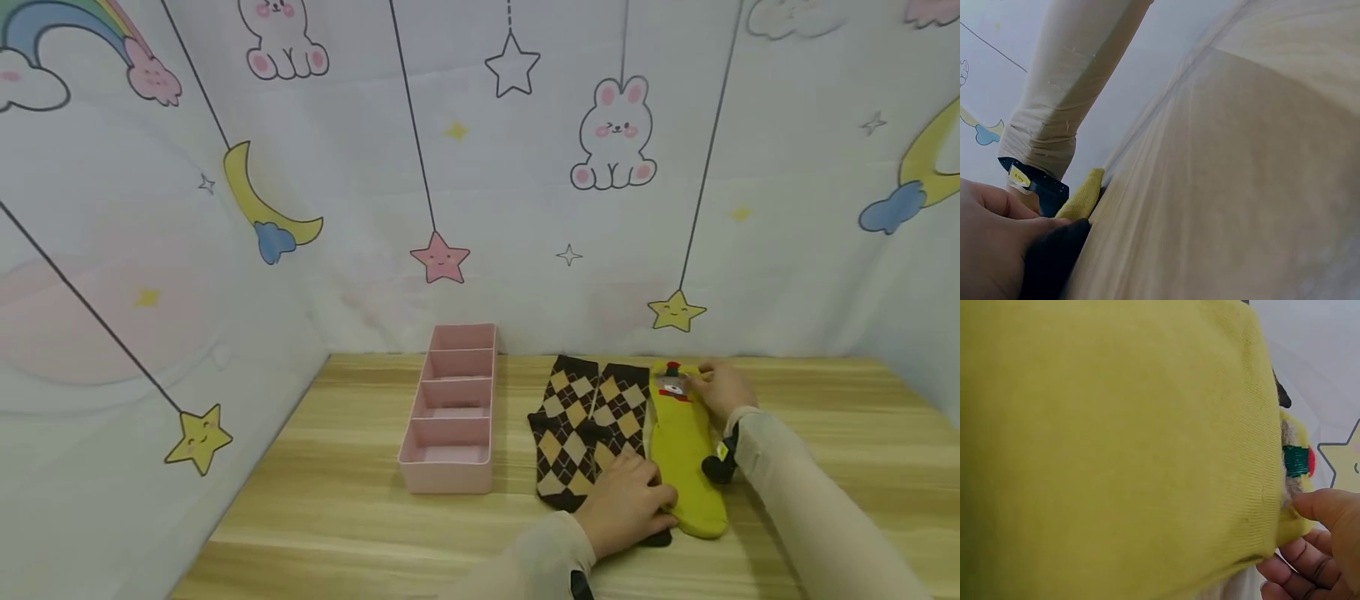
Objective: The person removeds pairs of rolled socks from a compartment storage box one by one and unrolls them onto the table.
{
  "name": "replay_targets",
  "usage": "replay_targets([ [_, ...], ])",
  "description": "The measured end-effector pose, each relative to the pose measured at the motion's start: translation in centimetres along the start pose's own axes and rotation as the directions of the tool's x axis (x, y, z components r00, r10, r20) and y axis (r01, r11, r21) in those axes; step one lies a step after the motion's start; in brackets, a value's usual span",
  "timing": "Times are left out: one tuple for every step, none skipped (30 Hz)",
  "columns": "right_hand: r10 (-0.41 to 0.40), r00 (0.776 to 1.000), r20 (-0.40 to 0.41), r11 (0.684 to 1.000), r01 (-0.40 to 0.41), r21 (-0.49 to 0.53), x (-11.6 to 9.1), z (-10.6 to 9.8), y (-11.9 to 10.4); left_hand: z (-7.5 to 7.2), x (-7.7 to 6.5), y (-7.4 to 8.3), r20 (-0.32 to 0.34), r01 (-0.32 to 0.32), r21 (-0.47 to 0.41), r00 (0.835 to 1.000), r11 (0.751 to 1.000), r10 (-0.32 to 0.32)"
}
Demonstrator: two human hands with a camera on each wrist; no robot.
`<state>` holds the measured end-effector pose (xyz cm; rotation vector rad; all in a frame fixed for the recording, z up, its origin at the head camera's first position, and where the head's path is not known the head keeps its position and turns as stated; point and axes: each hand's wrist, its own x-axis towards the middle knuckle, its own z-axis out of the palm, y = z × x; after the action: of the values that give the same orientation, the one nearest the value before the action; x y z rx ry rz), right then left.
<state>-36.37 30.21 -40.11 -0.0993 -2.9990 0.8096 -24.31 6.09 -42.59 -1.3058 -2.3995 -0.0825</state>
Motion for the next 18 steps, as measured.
replay_targets([
  [-0.008,1.000,-0.016,1.000,0.008,-0.010,0.0,0.0,0.2,0.0,0.1,0.1,-0.012,-0.012,0.015,1.000,1.000,0.012],
  [-0.014,0.999,-0.030,1.000,0.014,-0.015,0.0,0.0,0.4,0.1,0.1,0.2,-0.024,-0.023,0.026,0.999,0.999,0.023],
  [-0.025,0.999,-0.047,0.999,0.024,-0.027,0.0,0.0,0.6,0.1,0.2,0.3,-0.034,-0.030,0.034,0.999,0.999,0.032],
  [-0.035,0.998,-0.060,0.999,0.033,-0.035,0.0,-0.1,0.8,0.1,0.2,0.3,-0.044,-0.035,0.041,0.998,0.999,0.037],
  [-0.045,0.996,-0.072,0.998,0.043,-0.035,0.0,-0.1,0.9,0.1,0.3,0.4,-0.053,-0.038,0.045,0.998,0.998,0.040],
  [-0.053,0.995,-0.083,0.998,0.051,-0.032,-0.1,-0.2,0.9,0.1,0.3,0.4,-0.062,-0.038,0.044,0.997,0.998,0.040],
  [-0.061,0.994,-0.094,0.998,0.058,-0.030,-0.1,-0.2,0.9,0.1,0.3,0.4,-0.073,-0.036,0.042,0.997,0.998,0.039],
  [-0.066,0.993,-0.103,0.998,0.063,-0.026,-0.1,-0.2,0.8,0.1,0.3,0.4,-0.084,-0.033,0.037,0.996,0.999,0.036],
  [-0.072,0.991,-0.112,0.997,0.070,-0.022,-0.2,-0.3,0.7,0.0,0.2,0.4,-0.099,-0.029,0.032,0.995,0.999,0.032],
  [-0.077,0.990,-0.121,0.997,0.076,-0.018,-0.3,-0.4,0.6,0.0,0.2,0.4,-0.116,-0.024,0.026,0.993,0.999,0.027],
  [-0.083,0.988,-0.131,0.997,0.082,-0.012,-0.3,-0.4,0.5,0.0,0.2,0.4,-0.134,-0.017,0.021,0.991,1.000,0.020],
  [-0.083,0.987,-0.137,0.997,0.083,-0.008,-0.4,-0.5,0.3,-0.1,0.1,0.4,-0.156,-0.011,0.015,0.988,1.000,0.013],
  [-0.084,0.986,-0.144,0.996,0.084,-0.005,-0.5,-0.6,0.1,-0.1,0.1,0.3,-0.178,-0.004,0.009,0.984,1.000,0.005],
  [-0.082,0.986,-0.146,0.997,0.083,-0.001,-0.5,-0.7,0.0,-0.1,0.0,0.3,-0.201,0.001,0.003,0.980,1.000,-0.001],
  [-0.081,0.986,-0.146,0.997,0.082,0.004,-0.6,-0.8,-0.2,-0.1,0.0,0.2,-0.224,0.008,-0.001,0.975,1.000,-0.008],
  [-0.083,0.986,-0.148,0.996,0.084,0.006,-0.7,-0.9,-0.4,-0.1,0.0,0.2,-0.243,0.014,-0.009,0.970,1.000,-0.016],
  [-0.081,0.986,-0.146,0.996,0.084,0.011,-0.8,-1.1,-0.6,-0.2,-0.1,0.1,-0.262,0.021,-0.012,0.965,1.000,-0.023],
  [-0.081,0.987,-0.141,0.996,0.084,0.015,-0.8,-1.2,-0.7,-0.2,-0.1,0.0,-0.280,0.026,-0.020,0.960,0.999,-0.031],
])
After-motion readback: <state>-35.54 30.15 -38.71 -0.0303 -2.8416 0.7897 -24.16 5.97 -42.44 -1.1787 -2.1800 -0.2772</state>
